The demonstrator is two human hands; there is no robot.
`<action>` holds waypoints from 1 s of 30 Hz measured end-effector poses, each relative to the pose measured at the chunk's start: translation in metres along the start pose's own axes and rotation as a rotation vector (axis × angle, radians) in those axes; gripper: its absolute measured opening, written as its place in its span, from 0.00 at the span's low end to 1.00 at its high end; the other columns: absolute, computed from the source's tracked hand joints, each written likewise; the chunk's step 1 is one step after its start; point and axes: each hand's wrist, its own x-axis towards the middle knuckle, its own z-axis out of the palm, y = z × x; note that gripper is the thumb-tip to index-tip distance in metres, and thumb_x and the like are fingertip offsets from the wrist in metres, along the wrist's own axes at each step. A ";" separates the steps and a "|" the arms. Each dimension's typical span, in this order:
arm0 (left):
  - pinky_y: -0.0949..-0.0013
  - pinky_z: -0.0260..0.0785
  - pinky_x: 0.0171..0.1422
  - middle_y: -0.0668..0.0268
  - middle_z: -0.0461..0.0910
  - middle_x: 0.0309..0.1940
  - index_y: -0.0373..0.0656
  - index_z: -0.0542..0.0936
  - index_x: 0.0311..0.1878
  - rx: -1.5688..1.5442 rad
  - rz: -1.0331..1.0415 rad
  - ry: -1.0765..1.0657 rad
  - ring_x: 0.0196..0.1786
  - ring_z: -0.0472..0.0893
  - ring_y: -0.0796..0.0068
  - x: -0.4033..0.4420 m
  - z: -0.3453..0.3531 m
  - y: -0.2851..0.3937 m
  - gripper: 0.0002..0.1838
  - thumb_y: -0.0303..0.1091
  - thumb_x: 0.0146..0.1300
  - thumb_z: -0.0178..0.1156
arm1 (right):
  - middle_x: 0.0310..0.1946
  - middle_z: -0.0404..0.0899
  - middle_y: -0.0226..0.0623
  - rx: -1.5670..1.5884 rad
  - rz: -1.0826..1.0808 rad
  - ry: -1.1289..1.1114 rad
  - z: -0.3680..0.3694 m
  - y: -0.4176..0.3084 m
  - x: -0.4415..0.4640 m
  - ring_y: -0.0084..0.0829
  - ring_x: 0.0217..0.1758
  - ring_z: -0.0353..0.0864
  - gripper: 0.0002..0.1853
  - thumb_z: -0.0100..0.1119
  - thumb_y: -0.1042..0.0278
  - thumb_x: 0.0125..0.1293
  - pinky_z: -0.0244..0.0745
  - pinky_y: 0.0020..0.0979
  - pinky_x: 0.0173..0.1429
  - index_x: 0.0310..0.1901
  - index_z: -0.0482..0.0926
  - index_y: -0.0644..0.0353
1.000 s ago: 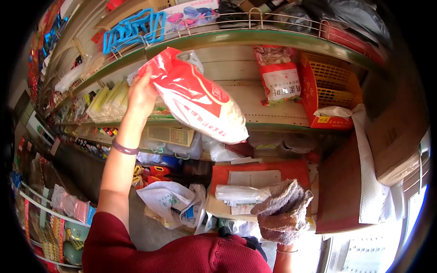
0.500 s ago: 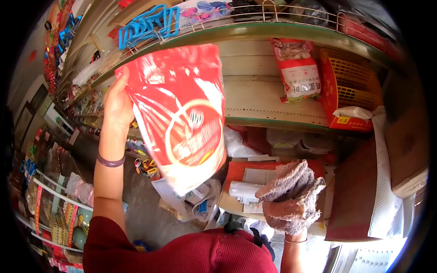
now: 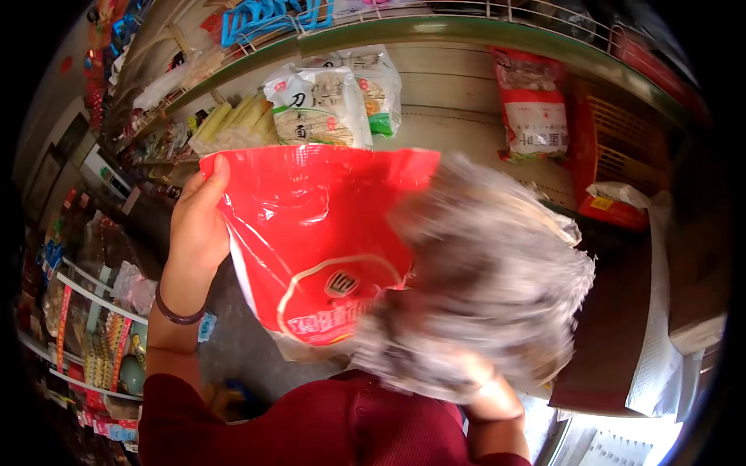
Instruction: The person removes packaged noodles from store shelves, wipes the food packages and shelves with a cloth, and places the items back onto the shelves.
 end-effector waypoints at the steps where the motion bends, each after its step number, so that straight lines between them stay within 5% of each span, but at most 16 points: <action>1: 0.71 0.71 0.47 0.62 0.80 0.39 0.35 0.76 0.43 -0.037 0.015 -0.057 0.41 0.79 0.76 -0.002 0.002 -0.006 0.14 0.38 0.66 0.50 | 0.52 0.68 0.47 -0.024 -0.138 0.005 0.011 -0.013 0.015 0.46 0.67 0.54 0.28 0.63 0.65 0.33 0.42 0.58 0.66 0.43 0.75 0.55; 3: 0.71 0.70 0.49 0.61 0.79 0.40 0.34 0.76 0.44 -0.116 0.048 -0.167 0.43 0.78 0.75 -0.014 0.016 -0.012 0.15 0.38 0.66 0.50 | 0.52 0.68 0.47 -0.115 -0.366 0.007 0.030 -0.033 0.036 0.46 0.67 0.54 0.28 0.63 0.65 0.32 0.42 0.59 0.66 0.44 0.75 0.55; 5: 0.68 0.68 0.55 0.58 0.78 0.43 0.34 0.73 0.49 -0.525 -0.178 -0.280 0.48 0.77 0.71 -0.010 0.009 -0.018 0.17 0.39 0.66 0.48 | 0.52 0.68 0.47 -0.218 -0.519 -0.038 0.035 -0.036 0.050 0.46 0.67 0.53 0.28 0.64 0.65 0.32 0.42 0.59 0.66 0.44 0.75 0.55; 6: 0.66 0.67 0.58 0.57 0.77 0.45 0.33 0.72 0.51 -0.713 -0.307 -0.306 0.50 0.76 0.69 -0.009 0.010 -0.019 0.19 0.39 0.67 0.47 | 0.62 0.58 0.48 -0.260 -0.546 -0.093 0.029 -0.030 0.053 0.46 0.70 0.48 0.33 0.66 0.65 0.30 0.45 0.60 0.64 0.47 0.74 0.55; 8: 0.64 0.68 0.57 0.56 0.76 0.46 0.32 0.72 0.51 -0.116 -0.119 -0.257 0.51 0.76 0.68 -0.005 0.020 0.002 0.18 0.39 0.67 0.47 | 0.63 0.57 0.45 -0.308 -0.477 -0.093 0.016 -0.006 0.046 0.45 0.70 0.50 0.35 0.65 0.64 0.29 0.49 0.58 0.62 0.49 0.73 0.55; 10: 0.64 0.67 0.56 0.58 0.76 0.46 0.35 0.74 0.47 -0.138 0.139 -0.124 0.49 0.76 0.69 -0.004 0.035 -0.007 0.15 0.38 0.67 0.47 | 0.63 0.59 0.43 -0.338 -0.230 0.059 0.007 0.028 0.039 0.41 0.68 0.55 0.31 0.66 0.66 0.36 0.56 0.50 0.60 0.49 0.73 0.56; 14: 0.64 0.67 0.56 0.61 0.76 0.46 0.37 0.73 0.47 -0.195 0.134 -0.066 0.48 0.76 0.70 0.013 0.036 -0.005 0.14 0.37 0.67 0.47 | 0.52 0.69 0.41 0.226 0.385 0.025 -0.007 0.120 0.021 0.30 0.54 0.71 0.16 0.45 0.73 0.63 0.70 0.29 0.52 0.53 0.67 0.66; 16: 0.64 0.67 0.55 0.61 0.76 0.46 0.37 0.73 0.47 -0.199 0.167 -0.041 0.48 0.76 0.70 0.024 0.035 0.002 0.14 0.38 0.67 0.48 | 0.46 0.73 0.40 0.884 0.724 0.369 -0.015 0.144 -0.004 0.32 0.49 0.74 0.15 0.44 0.73 0.63 0.71 0.33 0.53 0.51 0.67 0.67; 18: 0.65 0.68 0.54 0.61 0.76 0.46 0.36 0.72 0.48 -0.210 0.113 0.012 0.47 0.77 0.70 0.031 0.026 0.004 0.15 0.39 0.67 0.48 | 0.43 0.74 0.39 1.056 0.691 0.628 -0.029 0.116 -0.009 0.31 0.46 0.75 0.14 0.44 0.73 0.61 0.72 0.32 0.50 0.48 0.68 0.66; 20: 0.66 0.69 0.52 0.61 0.76 0.46 0.36 0.72 0.48 -0.181 0.105 0.024 0.47 0.77 0.70 0.032 0.021 -0.003 0.17 0.40 0.66 0.48 | 0.42 0.74 0.41 0.785 0.537 0.310 -0.039 0.076 -0.009 0.33 0.46 0.75 0.15 0.47 0.69 0.62 0.72 0.34 0.51 0.49 0.68 0.64; 22: 0.61 0.66 0.57 0.59 0.74 0.51 0.37 0.70 0.52 -0.146 0.031 -0.079 0.52 0.74 0.67 0.027 0.024 -0.013 0.20 0.43 0.67 0.47 | 0.46 0.72 0.42 0.288 0.111 -0.016 -0.024 0.028 0.004 0.36 0.50 0.72 0.18 0.51 0.66 0.58 0.66 0.41 0.56 0.51 0.69 0.59; 25: 0.70 0.66 0.55 0.61 0.75 0.49 0.35 0.71 0.52 0.021 0.068 -0.088 0.51 0.75 0.70 0.003 0.050 -0.011 0.22 0.45 0.68 0.44 | 0.56 0.65 0.38 -0.233 -0.579 -0.029 0.013 -0.033 0.037 0.38 0.61 0.60 0.29 0.56 0.64 0.46 0.47 0.55 0.65 0.56 0.69 0.49; 26: 0.70 0.66 0.54 0.61 0.76 0.47 0.35 0.72 0.50 -0.012 -0.049 -0.160 0.49 0.76 0.72 -0.004 0.052 -0.004 0.21 0.44 0.67 0.45 | 0.57 0.63 0.38 -0.294 -0.650 -0.084 0.019 -0.038 0.045 0.39 0.63 0.57 0.32 0.57 0.63 0.44 0.42 0.58 0.65 0.57 0.68 0.46; 28: 0.71 0.67 0.53 0.60 0.78 0.42 0.35 0.74 0.46 -0.070 -0.274 -0.290 0.45 0.77 0.75 -0.015 0.046 0.009 0.19 0.43 0.67 0.48 | 0.55 0.67 0.39 -0.330 -0.704 -0.106 0.002 -0.037 0.060 0.39 0.62 0.59 0.28 0.56 0.61 0.48 0.47 0.55 0.64 0.55 0.70 0.49; 29: 0.70 0.67 0.54 0.60 0.77 0.44 0.35 0.73 0.48 0.115 -0.102 -0.069 0.47 0.76 0.74 -0.014 0.030 -0.001 0.18 0.41 0.67 0.48 | 0.53 0.68 0.41 -0.333 -0.423 -0.469 -0.019 -0.042 0.068 0.40 0.61 0.61 0.26 0.55 0.61 0.48 0.48 0.53 0.64 0.54 0.71 0.52; 30: 0.70 0.67 0.54 0.60 0.77 0.44 0.35 0.73 0.48 0.117 -0.101 -0.070 0.47 0.76 0.74 -0.014 0.034 -0.001 0.18 0.41 0.67 0.48 | 0.51 0.70 0.42 -0.304 -0.350 -0.411 -0.024 -0.036 0.069 0.41 0.59 0.63 0.25 0.55 0.60 0.49 0.51 0.50 0.63 0.52 0.72 0.54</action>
